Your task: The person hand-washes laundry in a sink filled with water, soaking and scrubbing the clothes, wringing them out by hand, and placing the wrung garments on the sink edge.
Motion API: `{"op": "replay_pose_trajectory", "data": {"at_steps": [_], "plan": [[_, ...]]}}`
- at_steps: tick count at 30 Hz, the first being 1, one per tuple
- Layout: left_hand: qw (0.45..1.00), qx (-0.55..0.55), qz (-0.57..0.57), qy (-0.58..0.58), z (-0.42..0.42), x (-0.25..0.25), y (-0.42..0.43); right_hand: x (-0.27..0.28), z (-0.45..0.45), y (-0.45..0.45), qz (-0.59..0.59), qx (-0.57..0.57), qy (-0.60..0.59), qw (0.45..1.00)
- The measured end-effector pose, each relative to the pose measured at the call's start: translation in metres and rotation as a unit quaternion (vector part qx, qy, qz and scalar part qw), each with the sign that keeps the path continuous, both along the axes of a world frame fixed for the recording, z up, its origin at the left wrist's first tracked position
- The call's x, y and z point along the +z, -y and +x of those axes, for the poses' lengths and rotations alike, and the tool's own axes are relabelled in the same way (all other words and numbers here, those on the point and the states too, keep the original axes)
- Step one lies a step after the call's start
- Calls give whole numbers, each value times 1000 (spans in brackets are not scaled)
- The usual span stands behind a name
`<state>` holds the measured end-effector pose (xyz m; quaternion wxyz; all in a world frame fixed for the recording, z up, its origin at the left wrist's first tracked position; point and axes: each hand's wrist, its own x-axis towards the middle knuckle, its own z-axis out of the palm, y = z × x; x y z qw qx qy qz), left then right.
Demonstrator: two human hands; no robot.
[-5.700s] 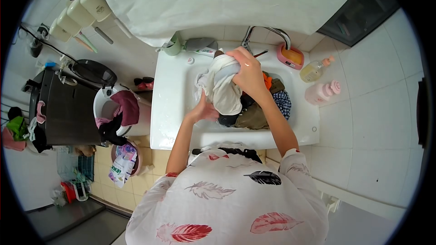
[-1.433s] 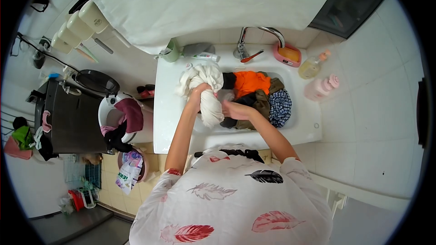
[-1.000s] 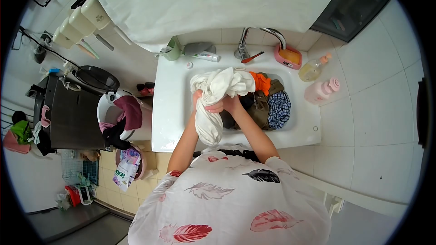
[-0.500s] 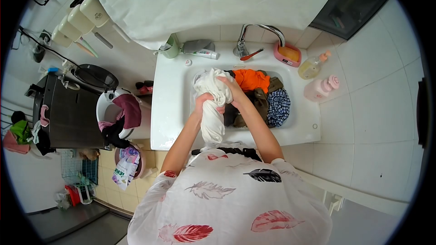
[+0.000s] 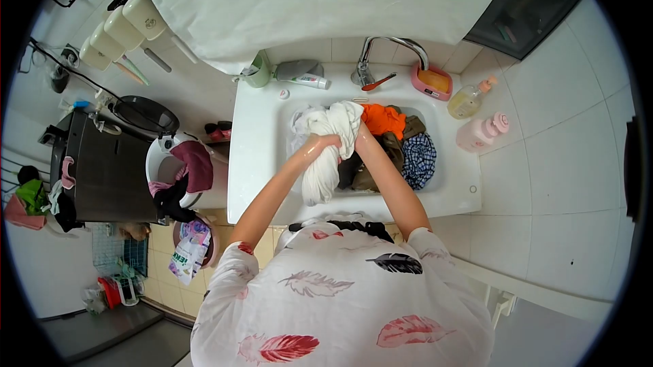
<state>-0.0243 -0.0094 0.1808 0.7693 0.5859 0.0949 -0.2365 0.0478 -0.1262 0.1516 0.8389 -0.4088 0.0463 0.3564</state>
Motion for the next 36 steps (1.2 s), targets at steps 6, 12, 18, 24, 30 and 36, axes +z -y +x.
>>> {"op": "replay_pose_trajectory", "data": {"at_steps": [6, 12, 18, 24, 30, 36], "plan": [[993, -36, -38, -109, 7, 10, -12, -35, 10, -3, 44, 6, 104, 994], [981, -88, -18, -173, -9, 8, -20, -31, 19, 10, 134, -18, 0, 991], [986, 73, 147, 28, -14, -20, -1, -86, 43, 16, 123, -145, -22, 982], [974, 52, -121, -182, -13, -11, -27, -20, 13, 28, -10, 8, -19, 1000], [862, 54, -465, -198, -6, -15, -52, -9, -14, 50, 323, 6, -59, 945], [661, -3, -723, -199, -4, -10, -39, -43, -20, 11, 131, -65, -71, 987]]}}
